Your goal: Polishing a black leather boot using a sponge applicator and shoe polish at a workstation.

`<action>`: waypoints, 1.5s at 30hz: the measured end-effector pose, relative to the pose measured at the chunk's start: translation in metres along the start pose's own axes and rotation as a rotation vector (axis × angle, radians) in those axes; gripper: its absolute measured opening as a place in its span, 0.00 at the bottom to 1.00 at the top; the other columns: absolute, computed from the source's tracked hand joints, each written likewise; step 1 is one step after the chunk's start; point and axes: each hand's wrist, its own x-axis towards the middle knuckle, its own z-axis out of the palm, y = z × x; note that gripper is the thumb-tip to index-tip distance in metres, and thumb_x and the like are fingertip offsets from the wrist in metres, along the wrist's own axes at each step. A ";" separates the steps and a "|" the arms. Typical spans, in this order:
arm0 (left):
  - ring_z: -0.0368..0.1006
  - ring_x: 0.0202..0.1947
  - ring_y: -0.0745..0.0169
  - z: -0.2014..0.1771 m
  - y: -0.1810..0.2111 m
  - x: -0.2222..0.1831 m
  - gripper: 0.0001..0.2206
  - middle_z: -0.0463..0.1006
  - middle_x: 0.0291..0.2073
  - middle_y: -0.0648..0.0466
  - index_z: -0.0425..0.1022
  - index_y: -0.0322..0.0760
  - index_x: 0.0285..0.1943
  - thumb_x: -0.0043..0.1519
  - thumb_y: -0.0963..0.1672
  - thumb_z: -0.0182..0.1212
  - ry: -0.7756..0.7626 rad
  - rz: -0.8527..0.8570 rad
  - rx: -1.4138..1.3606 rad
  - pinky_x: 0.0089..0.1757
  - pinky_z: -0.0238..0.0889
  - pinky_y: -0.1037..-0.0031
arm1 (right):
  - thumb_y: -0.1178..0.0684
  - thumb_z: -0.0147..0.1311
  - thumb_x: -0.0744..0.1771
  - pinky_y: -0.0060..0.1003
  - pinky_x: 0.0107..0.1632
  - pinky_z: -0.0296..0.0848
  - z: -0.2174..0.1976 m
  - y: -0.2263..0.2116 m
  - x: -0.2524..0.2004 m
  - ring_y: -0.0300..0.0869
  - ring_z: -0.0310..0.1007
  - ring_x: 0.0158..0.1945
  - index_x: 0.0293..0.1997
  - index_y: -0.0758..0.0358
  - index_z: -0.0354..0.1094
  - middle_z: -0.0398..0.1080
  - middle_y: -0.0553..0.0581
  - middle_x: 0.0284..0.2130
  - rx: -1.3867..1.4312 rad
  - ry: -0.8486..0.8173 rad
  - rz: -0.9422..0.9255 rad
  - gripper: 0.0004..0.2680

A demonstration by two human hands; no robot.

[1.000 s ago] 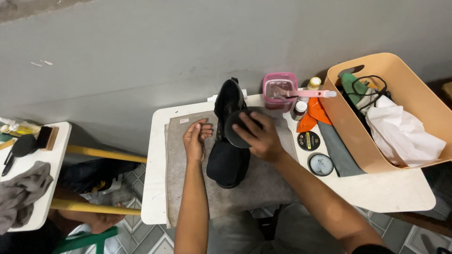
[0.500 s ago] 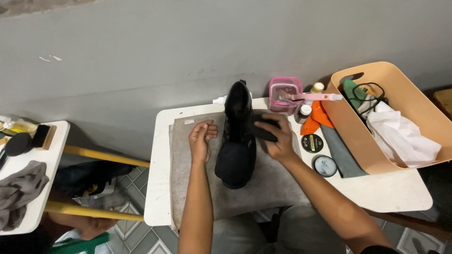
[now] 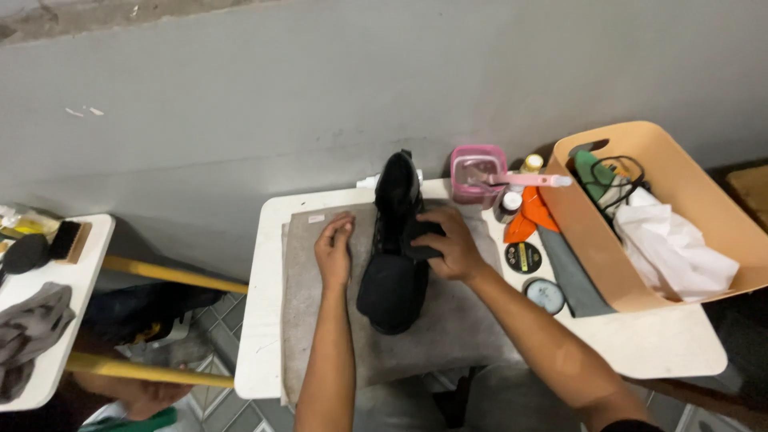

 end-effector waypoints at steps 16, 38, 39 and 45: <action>0.29 0.78 0.32 0.008 0.015 -0.010 0.41 0.42 0.79 0.41 0.46 0.51 0.81 0.63 0.67 0.36 -0.336 -0.178 1.439 0.68 0.15 0.40 | 0.47 0.44 0.71 0.50 0.63 0.63 -0.008 -0.019 -0.001 0.52 0.66 0.58 0.53 0.49 0.78 0.65 0.59 0.55 0.033 0.069 0.105 0.13; 0.35 0.78 0.32 0.007 0.037 -0.018 0.39 0.49 0.77 0.35 0.56 0.44 0.79 0.63 0.63 0.49 -0.278 -0.094 1.216 0.68 0.21 0.40 | 0.50 0.51 0.70 0.49 0.63 0.62 -0.013 -0.023 0.003 0.51 0.66 0.56 0.46 0.51 0.78 0.66 0.58 0.50 0.091 0.086 0.147 0.07; 0.35 0.78 0.33 0.007 0.038 -0.018 0.39 0.49 0.77 0.35 0.57 0.43 0.78 0.63 0.63 0.49 -0.270 -0.095 1.193 0.68 0.21 0.40 | 0.49 0.50 0.70 0.47 0.65 0.61 -0.012 -0.022 -0.001 0.51 0.64 0.58 0.52 0.51 0.78 0.64 0.57 0.52 0.066 0.130 0.166 0.10; 0.35 0.78 0.35 0.007 0.036 -0.017 0.38 0.49 0.77 0.36 0.58 0.43 0.78 0.63 0.62 0.52 -0.261 -0.098 1.172 0.68 0.19 0.41 | 0.46 0.42 0.73 0.49 0.70 0.55 -0.009 -0.025 0.014 0.53 0.58 0.64 0.58 0.49 0.76 0.57 0.60 0.58 -0.032 0.109 0.102 0.13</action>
